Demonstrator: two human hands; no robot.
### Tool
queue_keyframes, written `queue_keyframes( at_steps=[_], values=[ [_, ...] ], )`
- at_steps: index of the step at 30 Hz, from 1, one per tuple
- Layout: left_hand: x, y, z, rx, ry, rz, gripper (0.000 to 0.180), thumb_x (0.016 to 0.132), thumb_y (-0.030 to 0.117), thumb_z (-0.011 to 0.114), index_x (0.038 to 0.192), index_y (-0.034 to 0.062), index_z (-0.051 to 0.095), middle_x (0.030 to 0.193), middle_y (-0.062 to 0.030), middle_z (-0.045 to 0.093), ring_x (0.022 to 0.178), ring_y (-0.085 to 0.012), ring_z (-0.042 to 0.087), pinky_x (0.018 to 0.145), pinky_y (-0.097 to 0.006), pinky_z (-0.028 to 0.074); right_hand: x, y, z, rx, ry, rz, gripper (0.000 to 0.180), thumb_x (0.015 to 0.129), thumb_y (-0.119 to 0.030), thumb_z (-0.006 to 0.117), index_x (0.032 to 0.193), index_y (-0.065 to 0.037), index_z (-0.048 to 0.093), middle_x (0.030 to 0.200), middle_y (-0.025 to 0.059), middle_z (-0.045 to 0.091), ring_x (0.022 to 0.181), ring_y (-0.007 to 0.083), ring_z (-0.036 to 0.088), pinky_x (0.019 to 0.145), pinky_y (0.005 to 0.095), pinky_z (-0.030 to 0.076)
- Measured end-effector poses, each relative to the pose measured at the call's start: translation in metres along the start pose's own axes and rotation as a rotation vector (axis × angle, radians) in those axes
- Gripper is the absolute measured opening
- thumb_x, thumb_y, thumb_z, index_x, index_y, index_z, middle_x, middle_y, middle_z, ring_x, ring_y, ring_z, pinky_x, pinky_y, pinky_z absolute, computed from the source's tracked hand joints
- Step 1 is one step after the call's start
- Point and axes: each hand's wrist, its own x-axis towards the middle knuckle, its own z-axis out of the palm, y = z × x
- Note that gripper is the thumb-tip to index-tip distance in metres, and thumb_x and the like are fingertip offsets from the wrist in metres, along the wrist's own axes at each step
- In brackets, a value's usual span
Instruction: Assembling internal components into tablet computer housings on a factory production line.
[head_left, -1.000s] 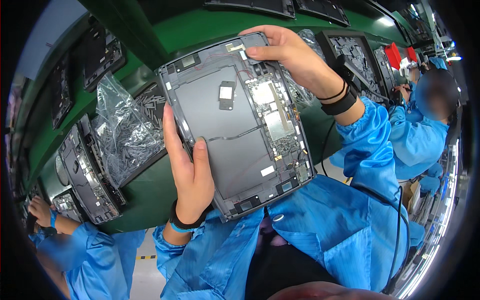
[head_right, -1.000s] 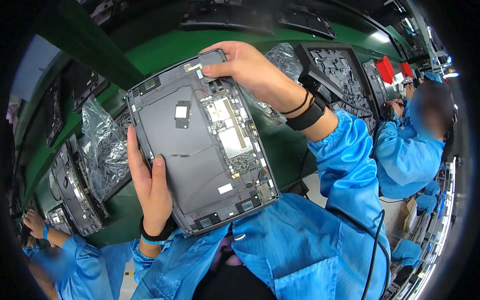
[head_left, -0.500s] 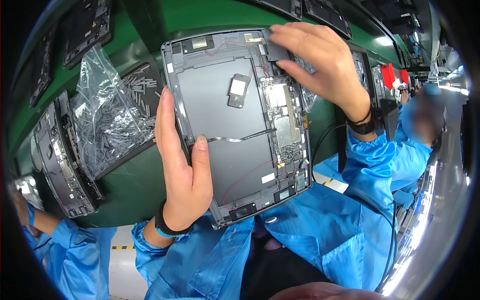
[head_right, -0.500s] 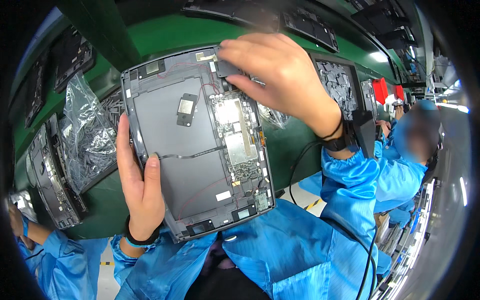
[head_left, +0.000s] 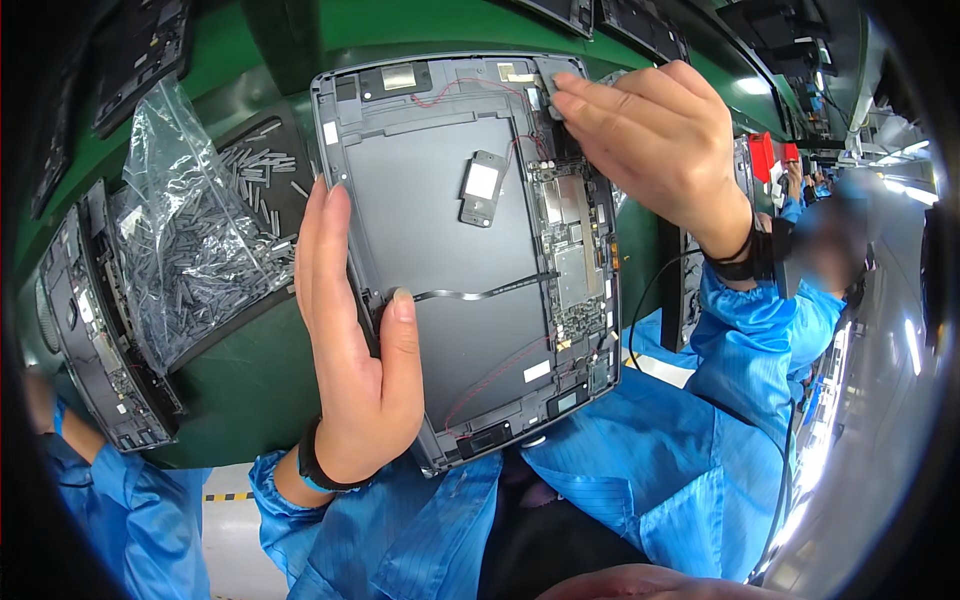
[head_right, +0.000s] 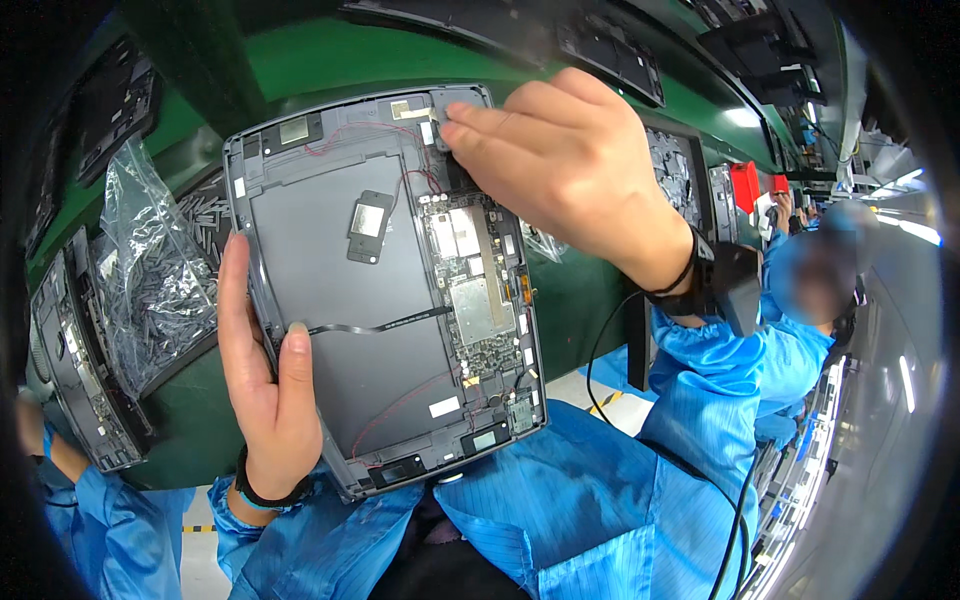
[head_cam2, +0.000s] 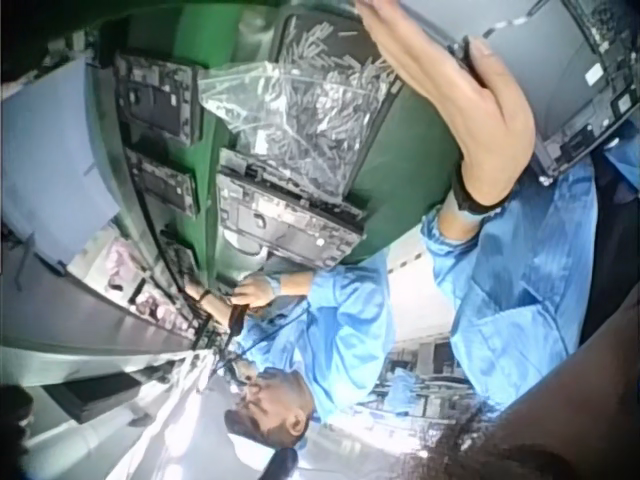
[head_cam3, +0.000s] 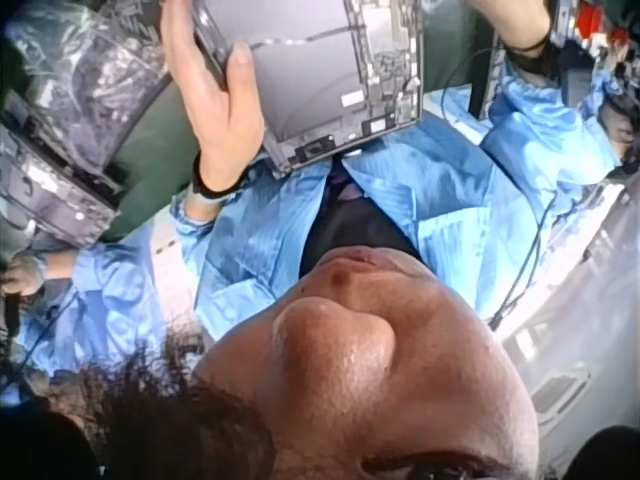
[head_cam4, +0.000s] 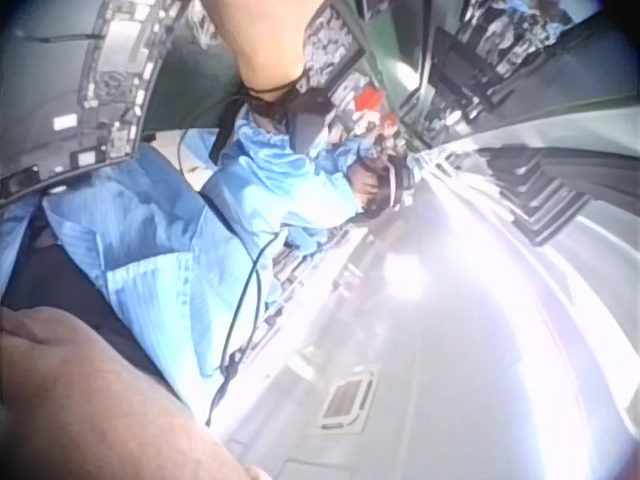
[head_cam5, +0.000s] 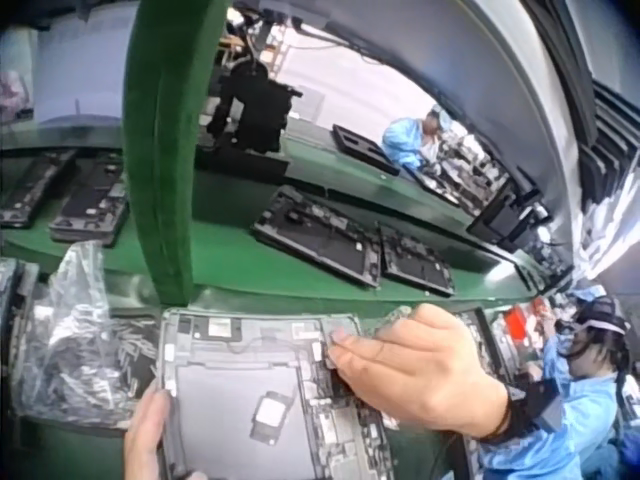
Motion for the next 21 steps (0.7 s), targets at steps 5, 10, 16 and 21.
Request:
queue_keyframes(
  at_steps=[5,10,16,21],
  values=[
    [0.004,0.013,-0.005,0.165,-0.025,0.021,0.060,0.087,0.005,0.053,0.143,-0.0039,0.033,0.151,-0.0264,0.025,0.141,-0.0390,0.026,0.115,-0.045,0.019,-0.006,-0.001,0.010,0.258,0.119,0.180,0.026,0.068,-0.001,0.077,0.093,-0.004,0.071,0.093,0.0045,0.073,0.067,0.0175,0.062,0.060,0.0285,0.051],
    [0.036,0.046,-0.034,0.666,-0.116,0.177,0.038,0.083,0.007,0.062,0.121,0.0047,0.060,0.140,-0.0189,0.046,0.134,-0.0360,0.038,0.110,-0.040,0.030,-0.011,-0.007,0.017,0.334,0.244,0.289,0.024,0.070,0.002,0.078,0.092,-0.005,0.072,0.091,0.0054,0.073,0.069,0.0201,0.064,0.062,0.0300,0.053],
    [0.093,0.071,-0.032,0.802,-0.189,0.481,0.012,0.078,0.005,0.068,0.089,0.0013,0.066,0.095,-0.0125,0.065,0.096,-0.0309,0.060,0.084,-0.037,0.047,0.001,-0.009,0.024,0.023,0.401,0.037,0.024,0.069,-0.006,0.073,0.092,-0.007,0.068,0.090,0.0023,0.070,0.070,0.0184,0.063,0.060,0.0294,0.051],
    [0.148,0.039,0.006,0.720,-0.267,0.565,0.019,0.081,0.007,0.066,0.099,0.0014,0.066,0.098,-0.0141,0.066,0.096,-0.0322,0.060,0.085,-0.037,0.048,-0.007,-0.017,0.023,-0.133,0.287,0.056,0.024,0.064,-0.014,0.064,0.087,-0.006,0.063,0.089,0.0003,0.064,0.068,0.0133,0.056,0.057,0.0269,0.045]
  ],
)
